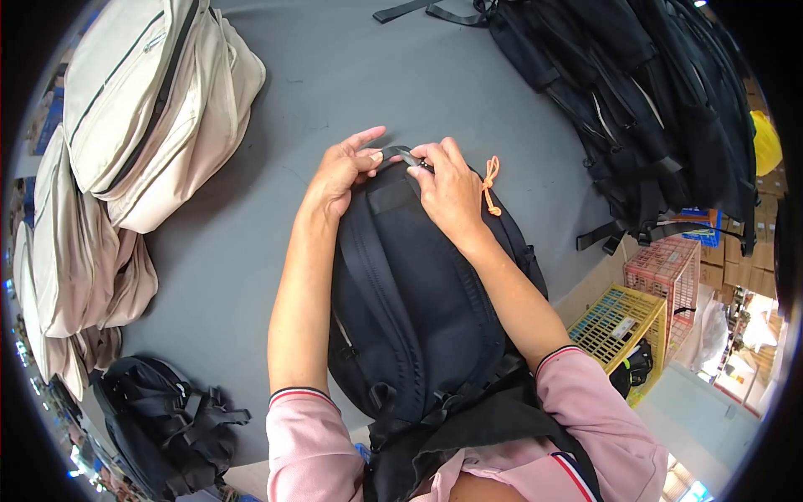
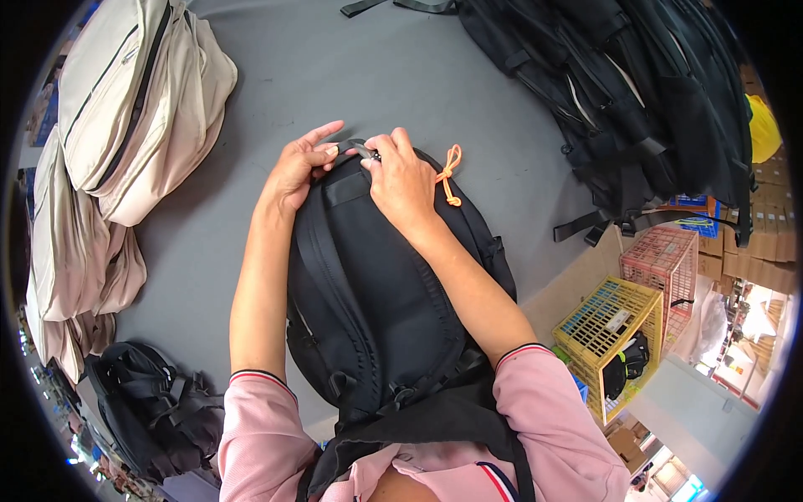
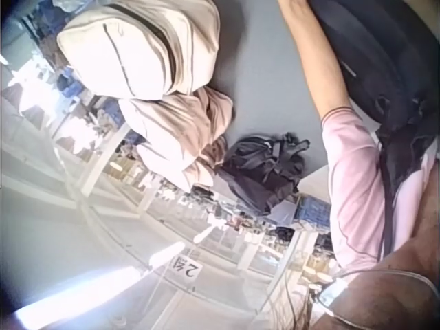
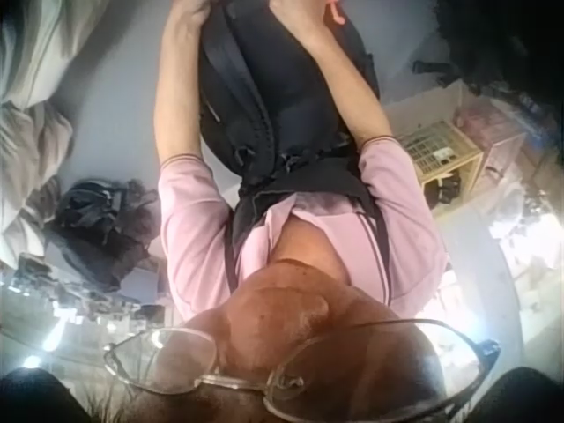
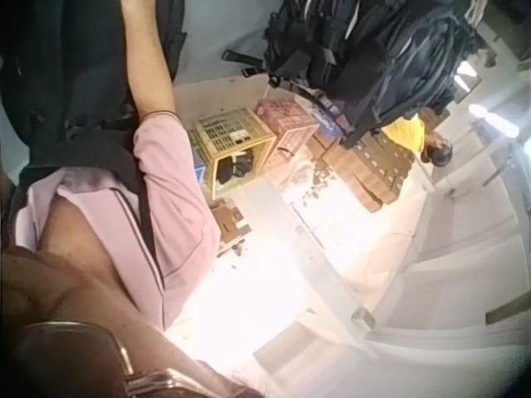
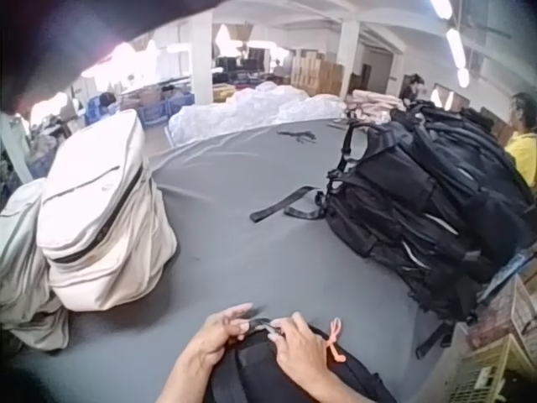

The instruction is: The recorder is assembling and inspecting backpack components, specifically trimming loose threads and adjusting straps.

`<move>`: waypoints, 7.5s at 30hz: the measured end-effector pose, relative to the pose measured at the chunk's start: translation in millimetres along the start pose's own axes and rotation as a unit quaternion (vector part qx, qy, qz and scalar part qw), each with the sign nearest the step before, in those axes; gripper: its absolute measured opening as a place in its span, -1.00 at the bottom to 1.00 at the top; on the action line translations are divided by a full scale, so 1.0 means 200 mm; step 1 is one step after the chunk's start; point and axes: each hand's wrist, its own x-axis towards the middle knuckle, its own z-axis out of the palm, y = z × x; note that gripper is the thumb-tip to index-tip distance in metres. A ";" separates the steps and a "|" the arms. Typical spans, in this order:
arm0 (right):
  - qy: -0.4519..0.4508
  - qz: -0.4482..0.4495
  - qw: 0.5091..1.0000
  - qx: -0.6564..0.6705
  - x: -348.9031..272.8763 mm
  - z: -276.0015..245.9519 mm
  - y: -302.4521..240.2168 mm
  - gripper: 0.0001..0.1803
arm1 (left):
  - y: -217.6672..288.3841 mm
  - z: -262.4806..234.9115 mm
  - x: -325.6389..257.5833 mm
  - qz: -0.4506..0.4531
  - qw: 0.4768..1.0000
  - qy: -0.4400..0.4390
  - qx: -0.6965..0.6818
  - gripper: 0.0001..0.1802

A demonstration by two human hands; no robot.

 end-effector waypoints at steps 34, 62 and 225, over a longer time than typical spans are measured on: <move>0.009 0.021 1.000 0.017 0.00 -0.02 -0.01 -0.62 | 0.00 0.04 -0.03 0.031 0.999 0.013 0.010 -0.42; 0.039 0.090 0.987 0.129 0.01 0.01 0.06 -0.75 | -0.08 -0.10 -0.19 0.035 0.984 0.157 0.075 -0.66; -0.096 -0.135 0.981 -0.099 0.20 -0.04 -0.21 -0.69 | -0.10 0.04 -0.38 0.083 0.981 0.154 0.081 -0.88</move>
